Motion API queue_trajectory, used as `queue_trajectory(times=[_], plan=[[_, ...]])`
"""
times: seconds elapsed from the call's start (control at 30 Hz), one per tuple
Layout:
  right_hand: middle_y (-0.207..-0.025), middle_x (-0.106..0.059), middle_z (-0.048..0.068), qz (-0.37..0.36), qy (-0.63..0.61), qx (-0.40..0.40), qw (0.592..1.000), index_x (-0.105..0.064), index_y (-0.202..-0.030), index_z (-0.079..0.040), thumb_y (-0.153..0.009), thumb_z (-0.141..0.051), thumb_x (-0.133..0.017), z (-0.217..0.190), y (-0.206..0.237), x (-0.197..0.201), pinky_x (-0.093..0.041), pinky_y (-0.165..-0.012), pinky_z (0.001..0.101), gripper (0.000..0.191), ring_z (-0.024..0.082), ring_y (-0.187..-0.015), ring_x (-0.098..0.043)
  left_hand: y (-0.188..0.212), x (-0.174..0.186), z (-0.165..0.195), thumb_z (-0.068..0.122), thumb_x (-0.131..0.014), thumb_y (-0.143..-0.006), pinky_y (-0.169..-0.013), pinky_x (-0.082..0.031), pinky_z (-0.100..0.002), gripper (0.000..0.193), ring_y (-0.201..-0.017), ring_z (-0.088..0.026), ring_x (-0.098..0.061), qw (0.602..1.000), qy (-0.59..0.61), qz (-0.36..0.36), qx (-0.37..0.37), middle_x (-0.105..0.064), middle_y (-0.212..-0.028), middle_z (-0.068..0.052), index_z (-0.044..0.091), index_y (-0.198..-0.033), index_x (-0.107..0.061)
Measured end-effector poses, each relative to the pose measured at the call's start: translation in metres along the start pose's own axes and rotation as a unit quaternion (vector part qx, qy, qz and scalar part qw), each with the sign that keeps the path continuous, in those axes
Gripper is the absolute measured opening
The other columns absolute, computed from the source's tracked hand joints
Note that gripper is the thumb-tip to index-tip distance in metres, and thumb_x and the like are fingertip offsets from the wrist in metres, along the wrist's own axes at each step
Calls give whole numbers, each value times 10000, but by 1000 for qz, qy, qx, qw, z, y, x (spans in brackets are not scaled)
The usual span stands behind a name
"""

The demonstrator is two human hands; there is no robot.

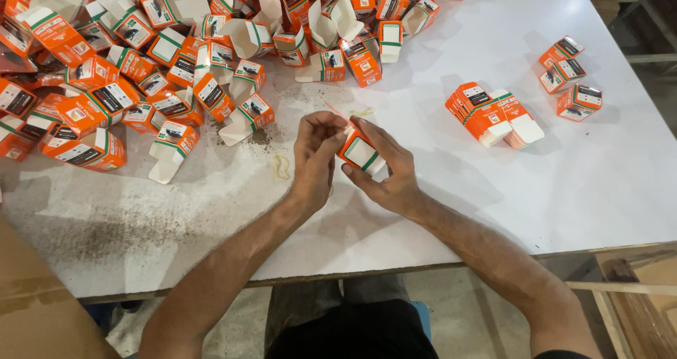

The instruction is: The person folds flat orange-and-white paper carton blanks into open boxes at a workbench. They pick up a folded blank, press and crease the sides by hand to shape the box, and place the finished box on the table with a growing pile of completed boxes.

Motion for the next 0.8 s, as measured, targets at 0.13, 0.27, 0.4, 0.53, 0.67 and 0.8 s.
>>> queue_trajectory(times=[0.13, 0.27, 0.4, 0.53, 0.67, 0.8], plan=[[-1446, -595, 179, -16, -104, -68, 992, -390, -1554, 56, -964, -97, -760, 3, 2, -2, -468, -1134, 338, 713, 188, -1326, -577, 1, -14, 16, -34, -595, -910, -988, -518, -335, 432, -1143, -127, -596, 998, -55, -14, 7, -624, -1204, -56, 78, -1312, -481], [-1441, -601, 160, 18, -266, -183, 946, -397, -1561, 69, -1033, -205, -661, 12, 0, 3, -460, -1136, 320, 651, 158, -1311, -563, 10, -24, 28, 37, -605, -1078, -1081, -495, -362, 183, -1220, -196, -597, 968, -193, -99, -124, -635, -1308, -165, -30, -1247, -587], [-1427, -613, 169, 11, -231, -190, 954, -424, -1543, 83, -1048, -239, -629, 11, -1, 5, -455, -1118, 312, 625, 157, -1297, -563, 8, -15, 21, 71, -618, -1012, -831, -623, -323, 164, -1122, -142, -644, 986, -149, -59, -40, -667, -1273, -135, -13, -1146, -579], [-1401, -622, 159, 6, -252, -198, 947, -419, -1535, 73, -1040, -243, -637, 11, 1, 1, -484, -1089, 303, 627, 152, -1264, -583, 5, -9, 17, 147, -613, -1077, -839, -596, -319, 200, -1066, -170, -645, 989, -130, -65, -29, -659, -1314, -173, -35, -1159, -609], [-1325, -653, 147, 52, -294, -245, 922, -459, -1531, 64, -1041, -255, -637, 16, 2, 0, -529, -977, 297, 611, 152, -1170, -613, 10, -12, 12, 285, -543, -1105, -919, -614, -323, 300, -1171, -147, -619, 984, -132, -120, -23, -576, -1417, -128, -9, -1117, -600], [-1337, -676, 150, 57, -158, -188, 968, -445, -1528, 48, -1035, -275, -678, 10, 2, 1, -546, -1028, 300, 634, 163, -1198, -647, 15, -14, 9, 216, -577, -1136, -1098, -520, -346, 244, -1318, -171, -557, 968, -200, -130, -79, -532, -1471, -141, -26, -1118, -607]])
Point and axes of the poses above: each hand's wrist, its own y-axis away from the middle knuckle, its own x-axis out of the back of the hand, z = x × y, the point moved 2 cm from there along -y, towards the middle knuckle
